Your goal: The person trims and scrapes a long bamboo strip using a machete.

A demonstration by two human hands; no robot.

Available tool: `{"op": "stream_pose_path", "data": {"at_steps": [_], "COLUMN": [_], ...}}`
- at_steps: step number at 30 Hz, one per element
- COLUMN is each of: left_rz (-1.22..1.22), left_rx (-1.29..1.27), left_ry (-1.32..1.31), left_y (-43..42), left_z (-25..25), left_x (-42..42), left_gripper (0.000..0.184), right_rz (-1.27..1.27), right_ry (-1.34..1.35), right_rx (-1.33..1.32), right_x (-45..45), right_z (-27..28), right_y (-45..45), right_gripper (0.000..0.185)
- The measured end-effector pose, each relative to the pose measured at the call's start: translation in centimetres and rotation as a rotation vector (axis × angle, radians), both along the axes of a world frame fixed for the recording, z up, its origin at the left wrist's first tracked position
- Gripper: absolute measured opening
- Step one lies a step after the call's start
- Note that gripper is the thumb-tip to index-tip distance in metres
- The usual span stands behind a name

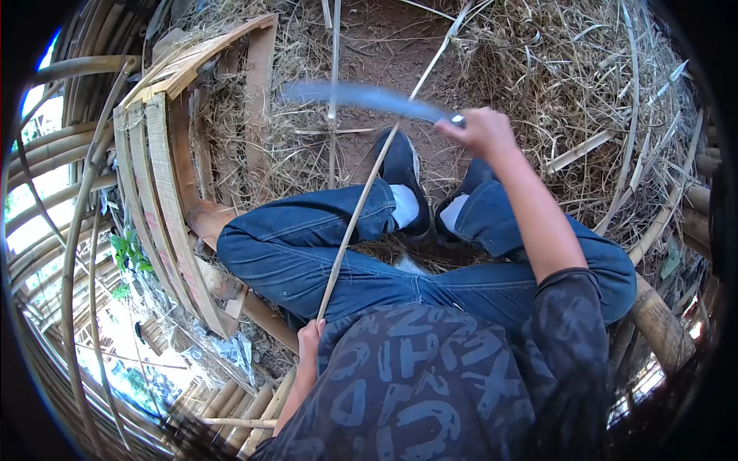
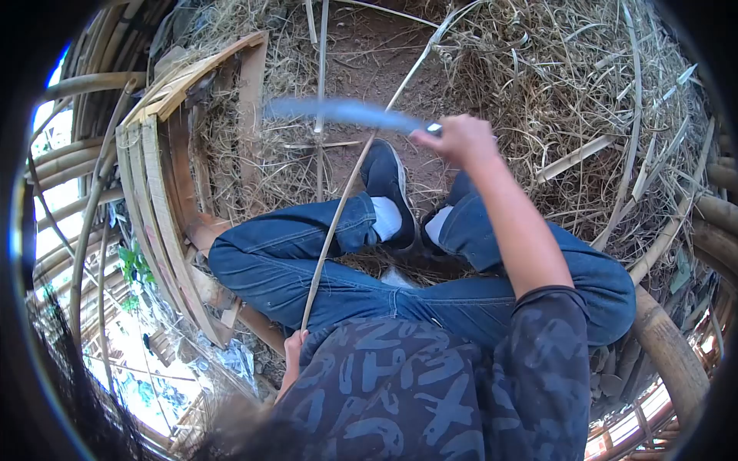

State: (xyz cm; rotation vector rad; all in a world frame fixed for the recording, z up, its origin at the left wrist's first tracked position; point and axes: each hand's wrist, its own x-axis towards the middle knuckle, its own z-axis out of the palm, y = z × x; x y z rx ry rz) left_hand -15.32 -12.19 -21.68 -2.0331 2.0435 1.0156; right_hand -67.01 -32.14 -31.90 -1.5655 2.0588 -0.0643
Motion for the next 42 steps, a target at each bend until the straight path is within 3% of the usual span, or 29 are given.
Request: {"op": "stream_pose_path", "data": {"at_steps": [3,6,10,12,17,21,23,27,31,35,42], "left_rz": [0.02,-0.008,-0.018,-0.022,-0.022,0.023,0.011,-0.019,0.049,0.034,0.019], "left_rx": [0.015,-0.019,0.006,-0.018,-0.025,0.023,-0.011,-0.018,0.016,-0.025,-0.003], "left_ry": [-0.007,0.028,0.02,0.006,-0.012,-0.016,-0.005,-0.017,0.014,-0.011,0.021], "left_y": [0.0,0.0,0.2,0.6,0.8,0.7,1.0,0.7,0.2,0.7,0.3], "left_z": [-0.2,-0.2,-0.2,-0.8,-1.1,-1.1,-1.4,-1.2,-0.2,-1.0,-0.5], "left_x": [0.2,0.0,0.5,1.3,1.8,1.5,1.9,1.6,0.7,1.1,0.4], "left_gripper": [0.036,0.033,0.033,0.032,0.032,0.032,0.032,0.033,0.033,0.034,0.038], "right_rz": [-0.41,-0.425,-0.296,0.017,0.254,-0.052,-0.086,0.02,0.201,-0.004,-0.009], "right_ry": [-0.075,-0.159,-0.415,-0.279,-0.147,-0.173,-0.205,-0.18,-0.106,-0.073,-0.135], "right_rx": [0.055,0.019,0.083,0.027,-0.022,0.0,0.024,-0.087,0.024,-0.073,-0.107], "right_x": [-3.5,-2.4,0.9,3.1,4.1,0.5,0.0,3.1,1.8,0.5,3.7], "right_z": [-2.2,-2.2,-1.7,-1.0,0.6,-1.6,-2.0,0.3,-0.3,-3.6,-0.6], "right_y": [0.0,2.5,2.6,2.0,0.7,1.6,2.1,1.8,1.0,2.4,2.4], "right_gripper": [0.075,0.072,0.072,0.076,0.077,0.073,0.074,0.075,0.077,0.078,0.073]}}
